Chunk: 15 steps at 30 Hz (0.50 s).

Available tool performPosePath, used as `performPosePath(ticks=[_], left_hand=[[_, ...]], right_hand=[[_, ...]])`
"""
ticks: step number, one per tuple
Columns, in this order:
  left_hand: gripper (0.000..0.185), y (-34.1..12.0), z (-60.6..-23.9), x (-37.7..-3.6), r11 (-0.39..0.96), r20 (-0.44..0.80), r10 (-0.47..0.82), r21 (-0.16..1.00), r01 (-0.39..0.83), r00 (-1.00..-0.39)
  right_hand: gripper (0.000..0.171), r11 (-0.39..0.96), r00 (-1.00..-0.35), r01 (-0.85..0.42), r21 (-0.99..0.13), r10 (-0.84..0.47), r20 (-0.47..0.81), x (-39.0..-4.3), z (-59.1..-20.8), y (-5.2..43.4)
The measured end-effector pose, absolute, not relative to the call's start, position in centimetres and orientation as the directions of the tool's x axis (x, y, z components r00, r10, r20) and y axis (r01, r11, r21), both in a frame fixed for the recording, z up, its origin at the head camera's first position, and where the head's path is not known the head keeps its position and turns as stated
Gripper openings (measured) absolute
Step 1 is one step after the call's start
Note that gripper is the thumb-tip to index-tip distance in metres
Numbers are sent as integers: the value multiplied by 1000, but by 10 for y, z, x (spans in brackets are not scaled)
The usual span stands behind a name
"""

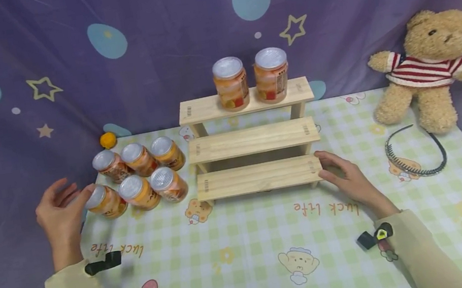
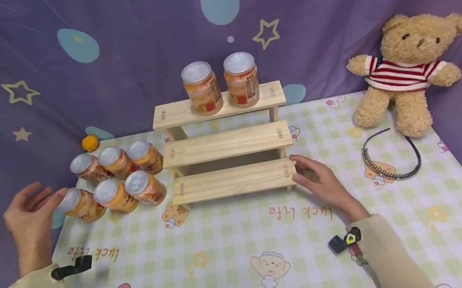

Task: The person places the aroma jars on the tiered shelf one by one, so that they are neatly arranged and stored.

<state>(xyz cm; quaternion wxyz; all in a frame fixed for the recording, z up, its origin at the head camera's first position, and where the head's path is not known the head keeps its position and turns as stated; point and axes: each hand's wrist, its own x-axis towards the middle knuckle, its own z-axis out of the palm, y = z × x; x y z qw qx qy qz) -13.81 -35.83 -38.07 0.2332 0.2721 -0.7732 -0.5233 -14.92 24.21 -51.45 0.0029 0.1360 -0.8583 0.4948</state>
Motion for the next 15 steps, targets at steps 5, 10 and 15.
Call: performPosePath(ticks=[5, 10, 15], left_hand=[[62, -372, -394, -139, 361, 35, -677, 886, -290, -735], [66, -382, -408, -141, 386, -33, -660, 842, -377, -750], [75, -383, -420, -144, 433, -81, -631, 789, -437, -772]], right_hand=[[53, 475, -964, -225, -851, -238, 122, -150, -514, 241], [53, 474, -965, -215, -854, -236, 111, -150, -514, 241], [52, 479, -967, -209, -853, -228, 109, -149, -514, 242]])
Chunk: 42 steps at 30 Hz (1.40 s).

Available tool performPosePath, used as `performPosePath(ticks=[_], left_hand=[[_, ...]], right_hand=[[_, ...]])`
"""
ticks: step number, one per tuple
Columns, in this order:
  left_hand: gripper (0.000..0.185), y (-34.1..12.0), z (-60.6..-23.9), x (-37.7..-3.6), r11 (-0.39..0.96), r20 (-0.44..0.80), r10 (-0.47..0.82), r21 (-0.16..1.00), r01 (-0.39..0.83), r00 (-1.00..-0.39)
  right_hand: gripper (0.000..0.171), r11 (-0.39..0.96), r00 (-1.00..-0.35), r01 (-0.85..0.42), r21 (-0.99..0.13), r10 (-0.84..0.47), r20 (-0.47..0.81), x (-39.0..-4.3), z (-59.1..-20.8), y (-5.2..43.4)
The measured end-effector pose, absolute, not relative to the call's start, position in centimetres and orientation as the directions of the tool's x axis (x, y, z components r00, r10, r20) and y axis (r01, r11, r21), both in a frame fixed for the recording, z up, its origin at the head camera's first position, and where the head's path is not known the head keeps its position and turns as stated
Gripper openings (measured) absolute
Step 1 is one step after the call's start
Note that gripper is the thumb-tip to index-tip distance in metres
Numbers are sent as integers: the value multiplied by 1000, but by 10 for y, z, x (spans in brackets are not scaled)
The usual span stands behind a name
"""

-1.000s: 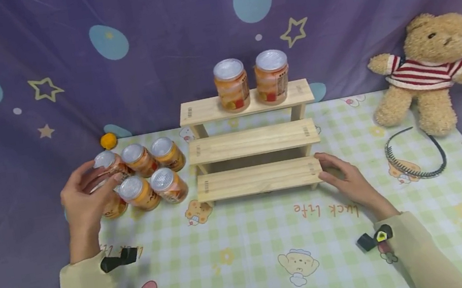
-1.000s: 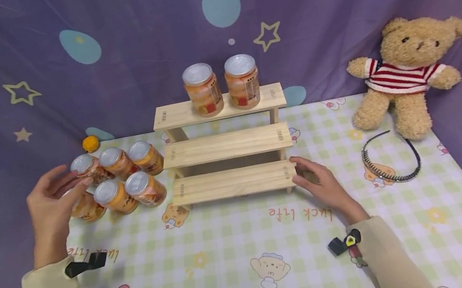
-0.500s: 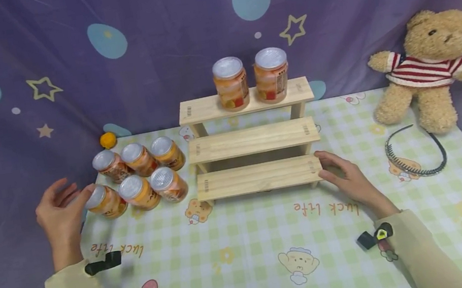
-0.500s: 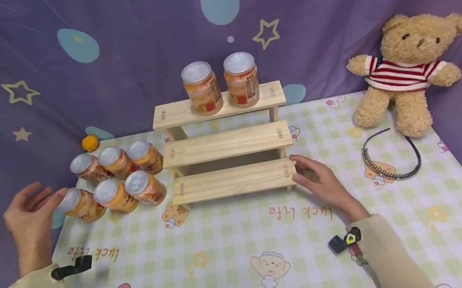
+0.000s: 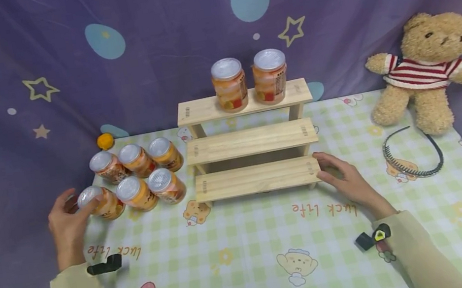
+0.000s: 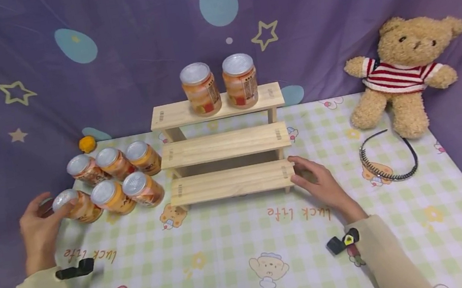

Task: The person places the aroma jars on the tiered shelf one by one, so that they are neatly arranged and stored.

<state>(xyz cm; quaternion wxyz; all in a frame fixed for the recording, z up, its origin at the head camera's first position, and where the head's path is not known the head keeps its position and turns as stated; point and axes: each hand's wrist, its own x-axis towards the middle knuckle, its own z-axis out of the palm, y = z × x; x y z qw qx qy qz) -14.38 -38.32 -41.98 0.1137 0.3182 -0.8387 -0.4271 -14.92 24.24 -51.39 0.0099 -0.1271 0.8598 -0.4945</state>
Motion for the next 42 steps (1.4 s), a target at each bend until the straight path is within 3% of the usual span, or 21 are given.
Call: performPosePath(ticks=[3, 7, 13, 25, 32, 42], left_hand=[[79, -382, -425, -144, 434, -92, -631, 781, -449, -771], [69, -381, -432, -144, 391, -72, -637, 828, -402, -767], [56, -377, -439, -142, 173, -75, -637, 956, -236, -767], [66, -378, -446, -142, 25, -58, -667, 995, -101, -743], [65, -382, -444, -142, -12, -74, -696, 996, -92, -714], [69, -383, -427, -139, 66, -90, -740, 976, -205, -667]], right_hand=[[52, 481, -967, -211, -851, -229, 111, -149, -514, 242], [52, 484, -968, -210, -849, -227, 110, -148, -514, 242], [52, 483, -967, -214, -849, -230, 112, -148, -514, 242], [52, 476, -965, -223, -851, -231, 124, -147, -515, 242], [53, 469, -966, -209, -858, -233, 108, -147, -514, 241], [52, 472, -967, -213, -856, -229, 114, -149, -514, 242]])
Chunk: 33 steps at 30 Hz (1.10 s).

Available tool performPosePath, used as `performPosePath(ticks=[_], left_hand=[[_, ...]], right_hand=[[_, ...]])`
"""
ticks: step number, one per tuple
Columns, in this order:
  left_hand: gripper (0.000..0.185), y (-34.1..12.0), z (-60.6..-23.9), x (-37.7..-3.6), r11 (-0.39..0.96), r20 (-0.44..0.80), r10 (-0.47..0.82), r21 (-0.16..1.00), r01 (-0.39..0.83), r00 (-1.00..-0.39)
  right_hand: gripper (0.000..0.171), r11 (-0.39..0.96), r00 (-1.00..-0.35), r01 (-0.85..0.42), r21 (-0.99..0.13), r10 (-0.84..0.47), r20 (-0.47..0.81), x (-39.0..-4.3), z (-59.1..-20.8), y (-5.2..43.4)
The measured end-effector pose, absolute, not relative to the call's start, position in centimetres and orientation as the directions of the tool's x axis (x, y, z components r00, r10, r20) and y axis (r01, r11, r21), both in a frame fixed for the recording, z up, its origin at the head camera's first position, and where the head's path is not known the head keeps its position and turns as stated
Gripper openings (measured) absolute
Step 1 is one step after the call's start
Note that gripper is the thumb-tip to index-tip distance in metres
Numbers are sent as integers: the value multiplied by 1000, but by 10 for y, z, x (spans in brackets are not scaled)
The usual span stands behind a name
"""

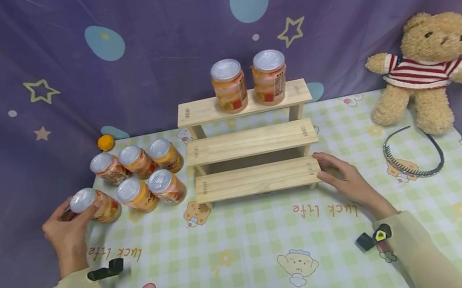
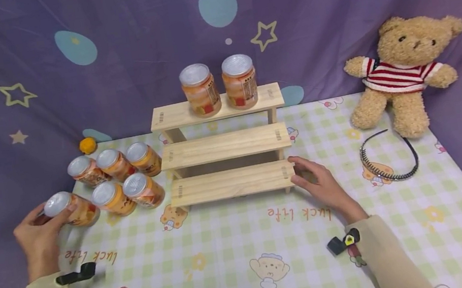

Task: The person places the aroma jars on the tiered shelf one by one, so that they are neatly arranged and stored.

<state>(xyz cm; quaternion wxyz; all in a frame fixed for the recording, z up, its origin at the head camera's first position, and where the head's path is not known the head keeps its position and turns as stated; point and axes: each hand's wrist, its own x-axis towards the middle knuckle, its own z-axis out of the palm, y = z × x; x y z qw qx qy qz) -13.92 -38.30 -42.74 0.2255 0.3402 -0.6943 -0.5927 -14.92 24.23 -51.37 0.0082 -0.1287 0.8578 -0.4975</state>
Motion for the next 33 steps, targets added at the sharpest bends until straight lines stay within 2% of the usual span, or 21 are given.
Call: performPosePath(ticks=[9, 16, 25, 33], left_hand=[[55, -380, -407, -137, 33, -53, -734, 993, -113, -678], [60, -370, -386, -136, 20, -65, -722, 993, -114, -688], [58, -353, -366, -135, 77, 33, -692, 997, -28, -721], [58, -334, -344, -135, 85, 57, -646, 996, 3, -761]], right_hand=[[53, 467, -966, -210, -859, -232, 110, -149, -513, 242], [53, 460, -967, -205, -864, -232, 106, -150, -513, 243], [52, 453, -966, -205, -868, -238, 104, -150, -512, 242], [52, 460, -965, -209, -863, -242, 105, -149, -513, 243]])
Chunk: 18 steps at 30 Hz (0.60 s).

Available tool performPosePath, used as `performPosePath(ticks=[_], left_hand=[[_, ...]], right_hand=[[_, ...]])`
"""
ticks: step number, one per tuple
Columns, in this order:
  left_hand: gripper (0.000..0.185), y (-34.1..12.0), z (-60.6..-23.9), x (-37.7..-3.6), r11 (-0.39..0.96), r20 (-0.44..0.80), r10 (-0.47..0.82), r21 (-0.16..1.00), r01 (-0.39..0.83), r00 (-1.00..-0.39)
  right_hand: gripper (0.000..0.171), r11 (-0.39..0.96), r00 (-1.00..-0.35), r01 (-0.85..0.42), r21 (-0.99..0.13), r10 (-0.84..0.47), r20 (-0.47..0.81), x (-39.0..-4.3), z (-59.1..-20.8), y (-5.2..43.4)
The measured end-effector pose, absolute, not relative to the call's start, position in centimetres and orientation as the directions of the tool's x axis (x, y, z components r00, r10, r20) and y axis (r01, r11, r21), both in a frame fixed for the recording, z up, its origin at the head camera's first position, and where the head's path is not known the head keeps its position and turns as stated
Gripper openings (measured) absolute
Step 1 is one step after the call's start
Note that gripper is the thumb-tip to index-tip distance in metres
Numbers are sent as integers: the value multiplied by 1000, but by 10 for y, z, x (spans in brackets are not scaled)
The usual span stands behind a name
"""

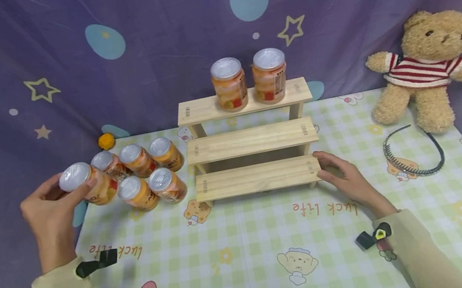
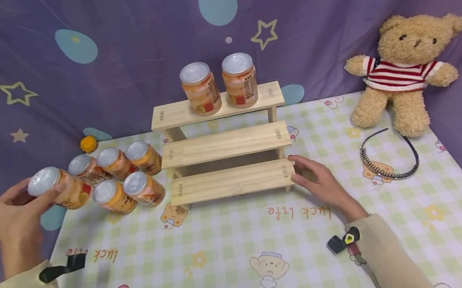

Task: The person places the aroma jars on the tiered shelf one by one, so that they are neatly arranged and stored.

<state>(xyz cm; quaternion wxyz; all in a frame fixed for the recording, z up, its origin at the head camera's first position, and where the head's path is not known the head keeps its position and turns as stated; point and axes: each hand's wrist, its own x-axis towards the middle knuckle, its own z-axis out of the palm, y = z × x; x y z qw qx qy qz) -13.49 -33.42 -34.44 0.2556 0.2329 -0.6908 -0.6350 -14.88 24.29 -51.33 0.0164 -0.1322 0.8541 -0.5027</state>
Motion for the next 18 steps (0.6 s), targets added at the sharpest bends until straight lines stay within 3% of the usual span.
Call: performPosePath(ticks=[18], left_hand=[[52, -290, -307, -160, 166, 171, -487, 981, 101, -857]], right_hand=[[52, 468, -965, -211, -858, -240, 106, -149, -513, 242]])
